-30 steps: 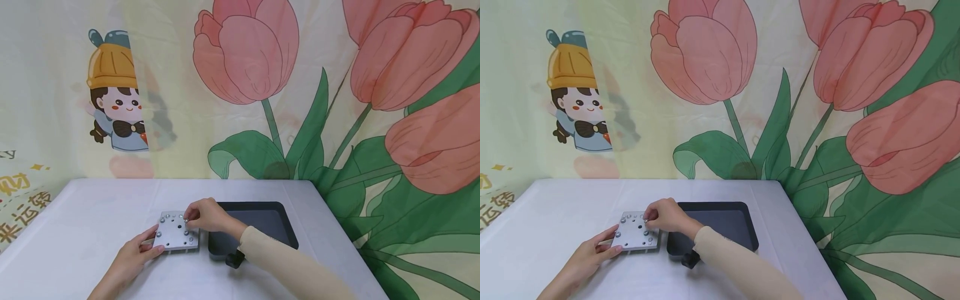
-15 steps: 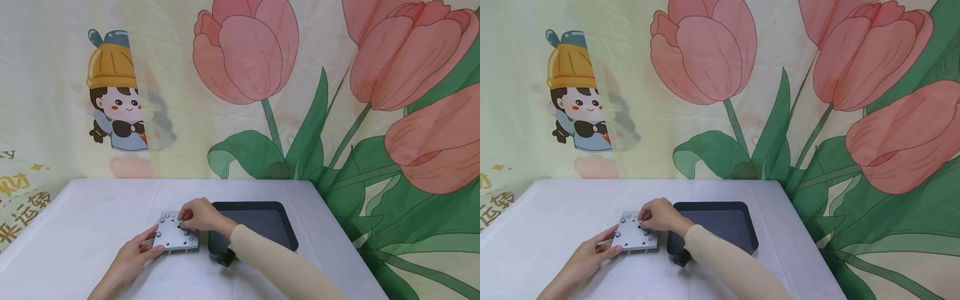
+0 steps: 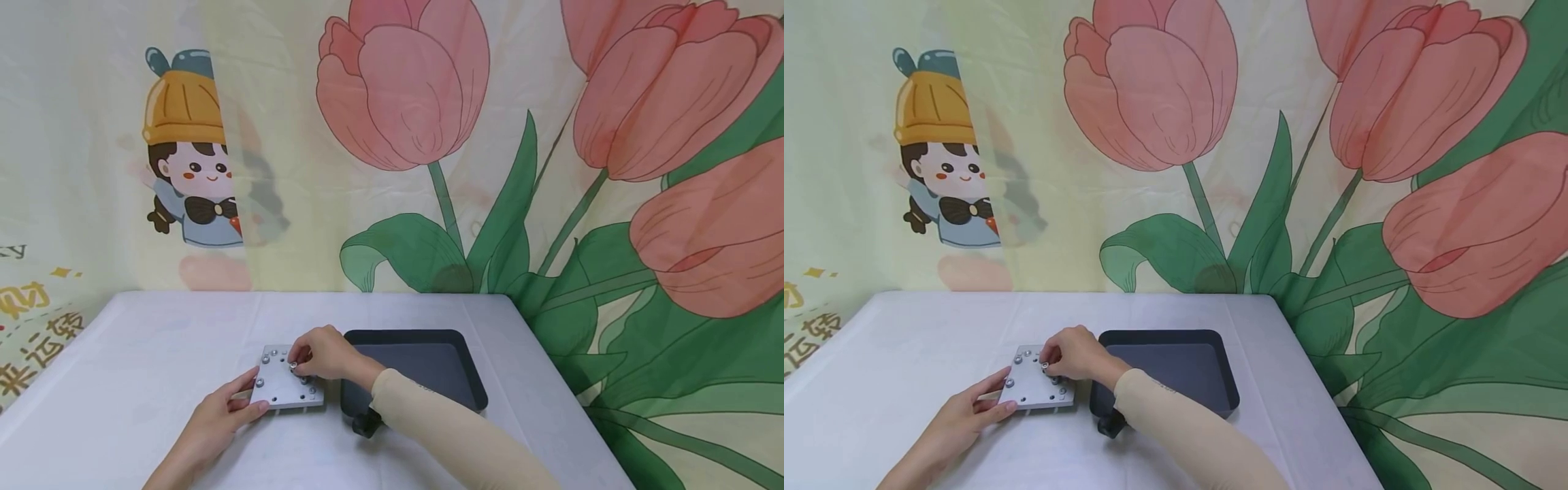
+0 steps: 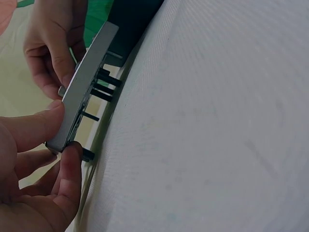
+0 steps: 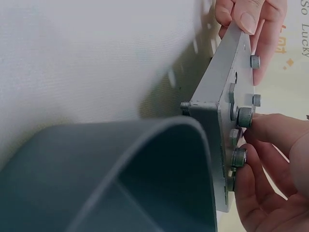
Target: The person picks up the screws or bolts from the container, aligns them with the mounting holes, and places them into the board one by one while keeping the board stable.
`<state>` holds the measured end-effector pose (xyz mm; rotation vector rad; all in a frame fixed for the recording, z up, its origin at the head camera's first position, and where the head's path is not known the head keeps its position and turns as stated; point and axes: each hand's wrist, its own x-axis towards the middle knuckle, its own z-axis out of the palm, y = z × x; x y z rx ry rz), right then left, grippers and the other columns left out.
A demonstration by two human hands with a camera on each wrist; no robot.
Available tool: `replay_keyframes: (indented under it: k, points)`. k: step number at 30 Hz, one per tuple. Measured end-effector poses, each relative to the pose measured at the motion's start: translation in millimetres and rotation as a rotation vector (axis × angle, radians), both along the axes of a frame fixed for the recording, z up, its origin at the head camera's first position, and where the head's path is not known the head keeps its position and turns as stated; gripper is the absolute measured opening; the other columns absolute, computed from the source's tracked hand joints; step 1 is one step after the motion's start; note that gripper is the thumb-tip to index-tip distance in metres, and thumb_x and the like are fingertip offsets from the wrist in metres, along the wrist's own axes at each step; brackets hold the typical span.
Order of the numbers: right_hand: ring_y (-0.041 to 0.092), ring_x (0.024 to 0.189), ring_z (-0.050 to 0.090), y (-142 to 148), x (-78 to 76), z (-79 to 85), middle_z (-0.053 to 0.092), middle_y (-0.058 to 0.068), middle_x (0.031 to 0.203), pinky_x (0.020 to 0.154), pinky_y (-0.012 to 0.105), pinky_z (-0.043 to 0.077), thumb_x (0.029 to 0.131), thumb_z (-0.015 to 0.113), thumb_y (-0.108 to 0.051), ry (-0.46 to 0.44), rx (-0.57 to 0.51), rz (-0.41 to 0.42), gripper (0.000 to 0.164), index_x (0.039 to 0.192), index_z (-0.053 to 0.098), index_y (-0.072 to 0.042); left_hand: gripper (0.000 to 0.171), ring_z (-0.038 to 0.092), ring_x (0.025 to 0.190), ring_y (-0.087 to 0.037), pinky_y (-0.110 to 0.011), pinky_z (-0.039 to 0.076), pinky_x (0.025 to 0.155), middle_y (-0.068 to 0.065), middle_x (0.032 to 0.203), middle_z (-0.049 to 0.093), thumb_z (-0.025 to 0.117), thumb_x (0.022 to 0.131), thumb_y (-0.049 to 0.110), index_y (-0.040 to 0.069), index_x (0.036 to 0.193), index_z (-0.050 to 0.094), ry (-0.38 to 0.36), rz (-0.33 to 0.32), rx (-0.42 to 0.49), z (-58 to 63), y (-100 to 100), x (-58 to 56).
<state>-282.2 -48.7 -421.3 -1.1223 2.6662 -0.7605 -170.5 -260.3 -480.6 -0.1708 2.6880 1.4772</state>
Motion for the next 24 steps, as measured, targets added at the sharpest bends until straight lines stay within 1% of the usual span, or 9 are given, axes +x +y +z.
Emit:
replay_keyframes:
  k: [5,10,13,15,18,20,24]
  points:
    - [-0.002,0.075,0.057,1.2,0.5,-0.9,0.071,-0.013,0.083,0.071,0.013,0.047,0.094,0.082,-0.01,-0.006,0.003,-0.006,0.01,0.103,0.083,-0.015,0.087,0.065,0.129,-0.033,-0.024,0.054,0.085,-0.025,0.158,0.05,0.081,0.096,0.04,0.011,0.166,0.038,-0.008,-0.003,0.008,-1.9,0.5,-0.9]
    - [-0.003,0.075,0.058,3.4,0.1,-1.0,0.075,-0.011,0.087,0.072,0.012,0.048,0.094,0.081,-0.009,0.001,0.001,-0.002,0.013,0.107,0.083,-0.013,0.089,0.064,0.128,-0.032,-0.023,0.053,0.084,-0.025,0.159,0.049,0.081,0.095,0.042,0.012,0.166,0.037,-0.029,0.001,0.013,-4.9,0.0,-4.8]
    - [-0.004,0.075,0.058,8.1,1.0,1.0,0.074,-0.012,0.087,0.072,0.011,0.048,0.095,0.081,-0.01,0.024,-0.001,0.006,0.015,0.109,0.083,-0.014,0.091,0.064,0.127,-0.03,-0.027,0.054,0.085,-0.025,0.159,0.049,0.082,0.094,0.044,0.012,0.166,0.037,-0.046,0.005,0.019,-6.1,-0.3,-7.4]
    - [-0.005,0.077,0.059,13.3,3.5,3.4,0.074,-0.013,0.088,0.073,0.011,0.048,0.096,0.079,-0.011,0.039,-0.006,0.015,0.016,0.111,0.082,-0.014,0.092,0.064,0.127,-0.03,-0.03,0.055,0.087,-0.024,0.159,0.049,0.081,0.094,0.045,0.012,0.167,0.036,-0.052,0.005,0.025,-8.0,-1.0,-5.9]
    - [-0.005,0.08,0.061,26.0,8.1,10.9,0.076,-0.012,0.094,0.075,0.012,0.05,0.097,0.077,-0.011,0.039,-0.034,0.025,0.017,0.114,0.082,-0.013,0.093,0.066,0.126,-0.029,-0.033,0.055,0.088,-0.024,0.159,0.049,0.081,0.093,0.049,0.012,0.166,0.036,-0.054,0.001,0.013,-9.8,-4.5,-1.5]
    - [-0.005,0.083,0.063,38.8,10.7,18.2,0.077,-0.012,0.098,0.077,0.013,0.051,0.099,0.075,-0.011,0.036,-0.054,0.018,0.02,0.117,0.081,-0.013,0.093,0.067,0.124,-0.027,-0.032,0.055,0.087,-0.023,0.159,0.05,0.08,0.093,0.049,0.012,0.166,0.036,-0.056,-0.011,0.005,-10.2,-9.1,1.3]
    - [0.0,0.091,0.067,76.7,13.8,35.7,0.077,-0.009,0.107,0.082,0.018,0.054,0.101,0.073,-0.013,0.045,-0.097,-0.031,0.024,0.123,0.079,-0.014,0.093,0.068,0.121,-0.024,-0.03,0.056,0.083,-0.023,0.158,0.051,0.078,0.095,0.051,0.008,0.166,0.035,-0.056,-0.047,-0.032,-4.7,-24.3,5.5]
